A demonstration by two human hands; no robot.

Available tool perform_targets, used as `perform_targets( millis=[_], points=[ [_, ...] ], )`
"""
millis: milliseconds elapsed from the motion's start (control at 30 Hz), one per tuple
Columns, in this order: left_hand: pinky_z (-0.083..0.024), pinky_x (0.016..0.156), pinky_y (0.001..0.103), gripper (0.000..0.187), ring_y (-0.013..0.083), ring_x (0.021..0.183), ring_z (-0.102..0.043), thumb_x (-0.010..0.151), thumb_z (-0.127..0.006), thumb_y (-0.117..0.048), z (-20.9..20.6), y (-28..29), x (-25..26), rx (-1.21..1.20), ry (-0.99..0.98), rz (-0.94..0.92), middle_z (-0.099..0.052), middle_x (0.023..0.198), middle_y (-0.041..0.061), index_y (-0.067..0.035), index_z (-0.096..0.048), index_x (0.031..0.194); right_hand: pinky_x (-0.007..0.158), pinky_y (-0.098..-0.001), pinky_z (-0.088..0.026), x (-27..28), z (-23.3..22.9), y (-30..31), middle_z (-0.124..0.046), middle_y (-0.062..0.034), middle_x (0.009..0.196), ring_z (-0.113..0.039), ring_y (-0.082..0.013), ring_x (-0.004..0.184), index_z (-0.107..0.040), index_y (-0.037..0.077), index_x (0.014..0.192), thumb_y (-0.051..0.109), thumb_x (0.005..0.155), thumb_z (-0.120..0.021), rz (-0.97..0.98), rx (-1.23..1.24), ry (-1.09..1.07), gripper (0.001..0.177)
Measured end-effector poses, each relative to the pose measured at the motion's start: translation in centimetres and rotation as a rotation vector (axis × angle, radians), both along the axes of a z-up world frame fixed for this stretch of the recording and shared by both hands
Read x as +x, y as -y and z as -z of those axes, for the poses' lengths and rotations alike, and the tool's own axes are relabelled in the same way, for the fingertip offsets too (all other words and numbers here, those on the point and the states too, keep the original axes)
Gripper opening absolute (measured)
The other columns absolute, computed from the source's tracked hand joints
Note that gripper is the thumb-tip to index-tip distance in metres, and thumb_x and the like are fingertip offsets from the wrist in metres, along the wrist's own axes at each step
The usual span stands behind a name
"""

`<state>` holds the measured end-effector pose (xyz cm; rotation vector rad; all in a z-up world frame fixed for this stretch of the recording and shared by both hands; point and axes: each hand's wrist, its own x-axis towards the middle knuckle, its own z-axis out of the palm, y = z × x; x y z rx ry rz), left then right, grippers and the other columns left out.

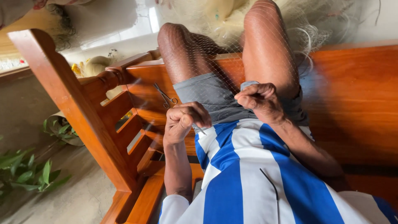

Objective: A person is manually repairing or weaving a fine mesh fishing net using a wooden shuttle and thread while sitting on a bench.

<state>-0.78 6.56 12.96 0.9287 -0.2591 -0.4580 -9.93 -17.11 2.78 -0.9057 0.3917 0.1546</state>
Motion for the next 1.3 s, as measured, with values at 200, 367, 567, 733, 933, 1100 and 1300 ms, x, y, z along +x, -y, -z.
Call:
perform_targets(
  millis=[200,367,567,733,933,1100,1300],
  points=[
    [-0.047,0.056,0.028,0.034,0.0147,0.055,-0.052,0.111,-0.056,-0.012,-1.2,1.0,-0.1,0.459,-0.113,0.083,-0.057,0.058,0.009,0.008,-0.076,0.091,0.052,-0.0222,-0.045,2.0,-3.0,-0.2,-0.043,-0.0022,0.06,-0.048,-0.0061,0.056,-0.075,-0.011,0.096,-0.009,0.084,-0.081,0.016,-0.061,-0.032,0.013],
    [-0.036,0.058,0.021,0.03,0.0052,0.06,-0.037,0.113,-0.058,-0.016,-2.7,2.7,-0.1,0.655,-0.188,0.088,-0.047,0.061,-0.001,0.005,-0.077,0.103,0.052,-0.0192,-0.04,3.1,-5.4,1.0,-0.026,0.0071,0.056,-0.038,-0.0028,0.052,-0.08,-0.006,0.096,-0.006,0.084,-0.083,-0.102,-0.374,0.054,0.013],
    [-0.049,0.059,0.027,0.032,0.012,0.058,-0.048,0.112,-0.061,-0.019,-7.0,5.0,1.2,0.7,-0.035,0.13,-0.056,0.06,0.005,-0.002,-0.072,0.086,0.115,-0.0535,-0.048,4.5,-10.6,-1.2,-0.07,-0.0217,0.132,-0.066,-0.0351,0.128,-0.058,-0.008,0.145,0.034,0.089,-0.086,-0.231,-0.436,0.272,0.076],
    [-0.053,0.058,0.027,0.037,0.0156,0.057,-0.056,0.112,-0.06,-0.014,-6.1,3.2,0.5,0.741,0.02,0.103,-0.057,0.06,0.008,-0.003,-0.064,0.076,0.1,-0.0425,-0.057,3.6,-9.7,-4.6,-0.077,-0.0135,0.097,-0.075,-0.0164,0.093,-0.053,-0.001,0.139,0.008,0.11,-0.061,-0.352,-0.009,0.31,0.032],
    [-0.055,0.055,0.026,0.032,0.0141,0.057,-0.063,0.113,-0.057,-0.02,-4.3,2.5,-0.1,0.58,-0.244,0.012,-0.069,0.073,0.014,0.003,-0.075,0.1,0.06,-0.0244,-0.05,5.5,-11.6,-1.7,-0.062,-0.0006,0.062,-0.049,-0.0044,0.066,-0.078,0.003,0.096,0.012,0.105,-0.07,-0.437,-0.164,0.169,0.015],
    [-0.045,0.053,0.02,0.035,0.0074,0.057,-0.054,0.118,-0.048,-0.025,-0.6,1.7,-1.1,0.299,-0.537,-0.132,-0.067,0.077,0.011,0.001,-0.072,0.115,0.053,-0.0234,-0.047,4.3,-8.5,0.6,-0.052,0.0041,0.05,-0.043,-0.0023,0.058,-0.08,0.003,0.091,0.008,0.099,-0.073,-0.367,-0.26,0.157,0.012],
    [-0.033,0.053,0.018,0.036,0.005,0.058,-0.042,0.117,-0.052,-0.027,-0.5,1.9,-1.4,0.294,-0.57,-0.21,-0.059,0.075,0.008,0.002,-0.073,0.118,0.049,-0.0186,-0.043,5.2,-8.6,1.9,-0.037,0.0077,0.046,-0.038,-0.0023,0.048,-0.079,-0.001,0.09,-0.001,0.091,-0.082,-0.329,-0.398,0.268,0.004]
  ],
)
